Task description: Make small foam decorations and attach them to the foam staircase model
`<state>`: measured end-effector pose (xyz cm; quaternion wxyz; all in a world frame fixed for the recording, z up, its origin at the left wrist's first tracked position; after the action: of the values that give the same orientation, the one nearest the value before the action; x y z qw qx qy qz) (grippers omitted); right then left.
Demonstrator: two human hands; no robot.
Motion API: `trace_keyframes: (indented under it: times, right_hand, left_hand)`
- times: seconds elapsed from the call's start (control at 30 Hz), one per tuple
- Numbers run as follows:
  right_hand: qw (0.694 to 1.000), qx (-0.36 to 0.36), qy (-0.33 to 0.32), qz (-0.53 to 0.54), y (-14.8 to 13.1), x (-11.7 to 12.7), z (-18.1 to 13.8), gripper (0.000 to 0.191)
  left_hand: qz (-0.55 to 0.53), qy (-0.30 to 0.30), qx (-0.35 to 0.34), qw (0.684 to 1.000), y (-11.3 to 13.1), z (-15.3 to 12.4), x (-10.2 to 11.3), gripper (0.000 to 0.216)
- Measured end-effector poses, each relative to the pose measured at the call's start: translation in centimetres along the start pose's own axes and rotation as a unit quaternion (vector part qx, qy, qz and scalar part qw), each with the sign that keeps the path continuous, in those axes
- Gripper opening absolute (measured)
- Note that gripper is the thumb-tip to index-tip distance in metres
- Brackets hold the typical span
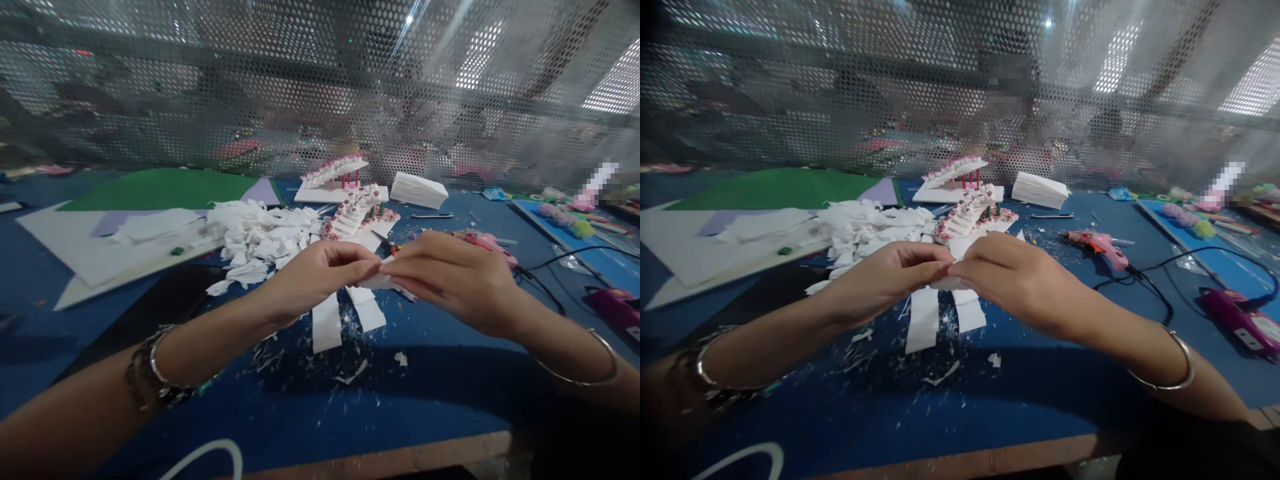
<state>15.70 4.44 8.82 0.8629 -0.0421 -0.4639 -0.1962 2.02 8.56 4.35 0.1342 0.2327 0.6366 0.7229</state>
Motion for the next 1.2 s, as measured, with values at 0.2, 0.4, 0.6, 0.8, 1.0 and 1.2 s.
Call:
trace_keyframes:
  times: [0.2, 0.4, 0.6, 0.8, 1.0, 1.2]
  right_hand:
    - [0.987, 0.068, -0.014, -0.143, -1.2, -0.1, 0.0, 0.030]
    - [0.995, 0.044, -0.022, -0.082, -0.2, -0.5, 0.1, 0.018]
    - [0.998, -0.043, 0.027, 0.032, 1.0, -0.6, 0.1, 0.005]
    - [0.989, -0.095, 0.066, 0.090, 1.0, -0.9, 0.0, 0.007]
    - [0.986, -0.080, 0.113, 0.093, 0.3, -0.5, 0.0, 0.007]
    - [0.960, -0.155, 0.103, 0.211, 1.2, -0.3, 0.1, 0.002]
  left_hand:
    - [-0.001, -0.011, -0.005, 1.000, 0.0, 0.0, -0.3, 0.017]
    - [0.072, 0.006, -0.033, 0.997, 0.6, -0.2, -0.4, 0.014]
    - [0.170, 0.073, -0.135, 0.973, 1.4, -0.7, -0.2, 0.013]
    - [0.256, 0.108, -0.281, 0.919, 2.8, -1.7, -0.7, 0.005]
    - [0.286, 0.117, -0.331, 0.892, 3.6, -2.3, -1.0, 0.003]
    - [0.240, 0.115, -0.302, 0.915, 3.5, -2.1, -0.4, 0.005]
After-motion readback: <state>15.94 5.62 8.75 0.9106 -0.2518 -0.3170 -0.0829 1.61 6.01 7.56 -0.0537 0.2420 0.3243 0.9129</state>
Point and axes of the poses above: each hand's wrist, its own z-axis towards the middle knuckle, its own x-axis out of the back of the hand, y = z × x, the point moved 5 cm from there along z, towards the middle knuckle, and after that the axes turned 3 degrees about x, right-handed, at the moved point
